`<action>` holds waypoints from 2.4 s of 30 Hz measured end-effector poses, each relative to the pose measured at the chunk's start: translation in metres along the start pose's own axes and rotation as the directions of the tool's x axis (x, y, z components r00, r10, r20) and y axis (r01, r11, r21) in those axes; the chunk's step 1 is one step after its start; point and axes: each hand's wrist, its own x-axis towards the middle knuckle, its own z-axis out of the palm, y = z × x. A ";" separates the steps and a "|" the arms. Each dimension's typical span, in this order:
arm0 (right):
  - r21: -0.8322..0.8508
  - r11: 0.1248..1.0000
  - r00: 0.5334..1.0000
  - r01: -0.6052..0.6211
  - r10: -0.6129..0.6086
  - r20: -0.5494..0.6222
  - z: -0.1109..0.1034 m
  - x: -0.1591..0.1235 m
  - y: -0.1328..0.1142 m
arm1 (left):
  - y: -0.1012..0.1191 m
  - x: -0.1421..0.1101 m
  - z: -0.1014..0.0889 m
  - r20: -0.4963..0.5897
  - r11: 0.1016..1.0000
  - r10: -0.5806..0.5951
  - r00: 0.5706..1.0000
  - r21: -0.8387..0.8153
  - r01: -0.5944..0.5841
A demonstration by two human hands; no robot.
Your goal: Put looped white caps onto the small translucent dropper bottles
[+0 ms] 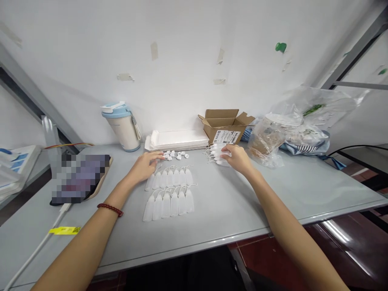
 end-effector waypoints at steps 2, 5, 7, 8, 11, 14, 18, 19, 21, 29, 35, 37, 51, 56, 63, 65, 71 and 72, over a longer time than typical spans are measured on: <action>-0.029 0.999 1.000 0.021 -0.021 0.020 0.002 0.000 0.000 | -0.004 0.001 0.001 0.018 1.000 0.007 1.000 -0.022 -0.007; -0.072 0.997 0.999 0.025 -0.023 0.037 0.003 0.000 0.001 | -0.005 0.003 0.003 0.019 0.998 0.022 1.000 -0.066 -0.020; -0.083 0.996 0.999 0.023 -0.020 0.037 0.003 0.000 0.001 | -0.004 0.003 0.003 0.015 0.996 0.017 1.000 -0.087 -0.016; -0.083 0.996 0.999 0.024 -0.022 0.035 0.003 0.000 0.002 | -0.003 0.003 0.003 0.013 0.995 0.010 1.000 -0.096 -0.009; -0.086 0.995 0.998 0.042 -0.038 0.041 0.000 -0.001 0.002 | 0.000 0.003 0.003 0.004 0.993 -0.018 1.000 -0.117 0.018; -0.124 0.991 0.998 0.056 -0.053 0.026 -0.002 -0.002 -0.002 | 0.001 0.002 0.003 -0.007 0.992 -0.035 0.999 -0.118 0.034; -0.098 0.986 0.983 0.133 -0.144 -0.116 0.004 -0.009 -0.023 | 0.004 0.002 0.001 -0.053 0.990 -0.079 0.996 -0.123 0.072; -0.036 0.983 0.973 0.181 -0.185 -0.136 0.007 -0.013 -0.030 | 0.005 0.002 0.001 -0.070 0.988 -0.099 0.993 -0.124 0.090; 0.159 0.947 0.959 0.281 -0.269 -0.089 0.013 -0.021 -0.045 | 0.011 0.001 -0.001 -0.105 0.982 -0.153 0.983 -0.126 0.139; 0.458 0.802 0.818 0.384 -0.525 0.233 0.014 -0.040 -0.075 | 0.046 -0.004 -0.002 -0.216 0.948 -0.235 0.948 -0.264 0.175; 0.443 0.822 0.788 0.357 -0.520 0.330 0.016 -0.040 -0.075 | 0.057 -0.007 0.002 -0.160 0.913 -0.263 0.951 -0.359 0.192; 0.418 0.835 0.788 0.358 -0.510 0.345 0.018 -0.040 -0.075 | 0.058 -0.008 0.005 -0.141 0.899 -0.265 0.954 -0.394 0.192; 0.344 0.826 0.868 0.448 -0.493 0.054 0.028 -0.038 -0.070 | 0.082 -0.016 0.008 0.074 0.769 -0.233 0.970 -0.596 0.231; 0.500 0.756 0.874 0.422 -0.486 -0.001 0.019 -0.045 -0.081 | 0.090 -0.020 0.007 0.125 0.769 -0.166 0.978 -0.604 0.208; 0.679 0.676 0.867 0.287 -0.484 0.116 0.009 -0.050 -0.089 | 0.094 -0.020 0.005 0.071 0.754 -0.125 0.990 -0.642 0.142; 0.707 0.660 0.864 0.254 -0.484 0.141 0.008 -0.049 -0.089 | 0.096 -0.020 0.004 0.114 0.760 -0.092 0.989 -0.633 0.144; 0.788 0.606 0.884 0.108 -0.422 0.204 0.006 -0.046 -0.085 | 0.100 -0.021 -0.003 0.216 0.795 -0.044 0.975 -0.583 0.165; 0.811 0.579 0.882 0.081 -0.420 0.212 0.007 -0.046 -0.084 | 0.099 -0.021 -0.003 0.239 0.797 -0.032 0.971 -0.580 0.169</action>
